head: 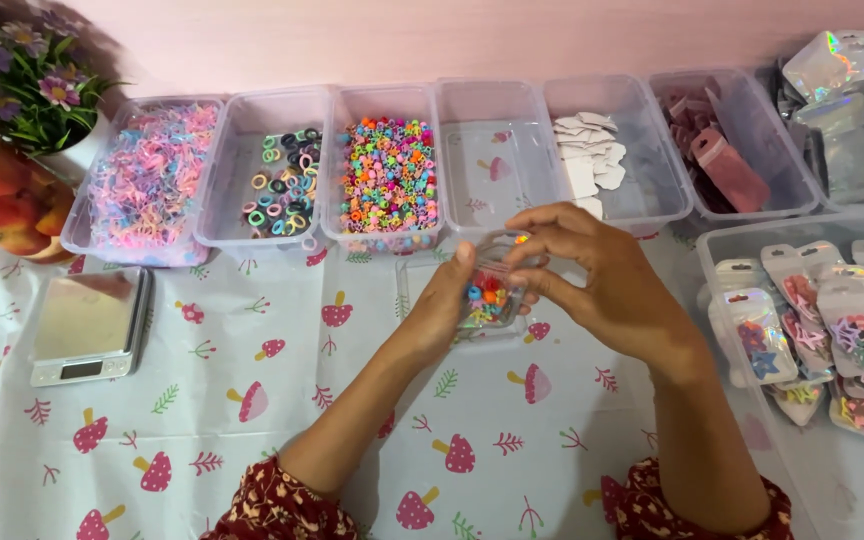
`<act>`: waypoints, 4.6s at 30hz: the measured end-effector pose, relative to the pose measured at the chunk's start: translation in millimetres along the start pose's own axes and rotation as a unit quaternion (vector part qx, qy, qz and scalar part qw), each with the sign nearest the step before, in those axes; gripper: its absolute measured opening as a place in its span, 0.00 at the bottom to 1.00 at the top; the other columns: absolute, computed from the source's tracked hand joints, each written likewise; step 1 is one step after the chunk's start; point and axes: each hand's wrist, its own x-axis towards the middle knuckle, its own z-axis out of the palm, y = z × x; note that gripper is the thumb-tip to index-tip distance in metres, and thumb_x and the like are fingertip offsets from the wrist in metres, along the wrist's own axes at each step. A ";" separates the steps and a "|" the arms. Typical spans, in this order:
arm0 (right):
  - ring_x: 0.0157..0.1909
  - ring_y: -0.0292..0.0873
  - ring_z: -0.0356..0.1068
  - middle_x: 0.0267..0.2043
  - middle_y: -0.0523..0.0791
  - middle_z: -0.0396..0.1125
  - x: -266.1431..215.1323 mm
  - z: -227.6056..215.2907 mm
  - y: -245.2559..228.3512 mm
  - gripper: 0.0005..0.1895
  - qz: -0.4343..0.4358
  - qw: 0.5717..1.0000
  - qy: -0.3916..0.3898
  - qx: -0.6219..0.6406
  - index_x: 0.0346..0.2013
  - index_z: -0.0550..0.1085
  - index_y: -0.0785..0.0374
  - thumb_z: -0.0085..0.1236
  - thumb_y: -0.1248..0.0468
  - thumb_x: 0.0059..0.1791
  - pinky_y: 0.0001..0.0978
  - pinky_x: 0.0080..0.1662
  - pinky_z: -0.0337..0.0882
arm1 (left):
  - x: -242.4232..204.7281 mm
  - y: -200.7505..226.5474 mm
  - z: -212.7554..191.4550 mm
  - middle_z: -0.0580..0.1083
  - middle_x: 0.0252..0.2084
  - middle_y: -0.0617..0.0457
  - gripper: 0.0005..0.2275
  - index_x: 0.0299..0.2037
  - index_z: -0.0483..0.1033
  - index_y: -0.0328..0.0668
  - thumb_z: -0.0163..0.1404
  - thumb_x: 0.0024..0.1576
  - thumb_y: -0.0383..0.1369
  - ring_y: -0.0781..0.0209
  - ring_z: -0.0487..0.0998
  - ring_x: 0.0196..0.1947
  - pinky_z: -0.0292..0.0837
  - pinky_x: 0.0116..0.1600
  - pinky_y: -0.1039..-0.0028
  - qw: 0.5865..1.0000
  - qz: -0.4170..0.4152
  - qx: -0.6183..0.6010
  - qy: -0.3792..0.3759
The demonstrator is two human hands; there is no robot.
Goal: Picking small colorful beads and charms from storage bins and placing them into small plastic bags for packaging.
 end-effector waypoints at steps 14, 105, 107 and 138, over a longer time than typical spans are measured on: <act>0.48 0.53 0.76 0.47 0.48 0.72 0.2 3.3 18.7 0.08 0.009 0.999 -0.005 -0.051 0.40 0.84 0.58 0.60 0.69 0.51 0.47 0.50 0.74 | 29.1 -43.2 -33.8 0.79 0.41 0.51 0.13 0.53 0.79 0.40 0.59 0.60 0.32 0.68 0.77 0.42 0.78 0.48 0.74 0.967 0.233 0.105 0.005; 0.41 0.47 0.72 0.36 0.35 0.72 -53.3 -223.6 375.7 0.13 0.312 0.845 0.298 -0.317 0.38 0.80 0.43 0.65 0.65 0.42 0.47 0.42 0.71 | 55.1 -95.6 -73.5 0.66 0.70 0.48 0.20 0.65 0.67 0.39 0.42 0.66 0.38 0.41 0.55 0.77 0.44 0.78 0.48 0.734 0.302 0.590 0.147; 0.39 0.46 0.72 0.34 0.35 0.71 -46.1 -221.0 378.6 0.14 0.313 0.846 0.297 -0.313 0.39 0.78 0.44 0.66 0.65 0.41 0.46 0.41 0.70 | 54.9 -94.5 -69.8 0.66 0.70 0.49 0.20 0.65 0.67 0.39 0.42 0.65 0.38 0.42 0.54 0.78 0.43 0.78 0.47 0.734 0.289 0.594 0.157; 0.42 0.36 0.71 0.51 0.45 0.67 78.1 -42.8 130.1 0.38 0.014 0.919 0.229 0.321 0.60 0.63 0.50 0.70 0.74 0.40 0.29 0.35 0.80 | 61.5 -35.5 39.7 0.60 0.75 0.50 0.31 0.73 0.52 0.51 0.45 0.59 0.45 0.57 0.58 0.76 0.53 0.73 0.62 0.988 0.082 0.121 0.052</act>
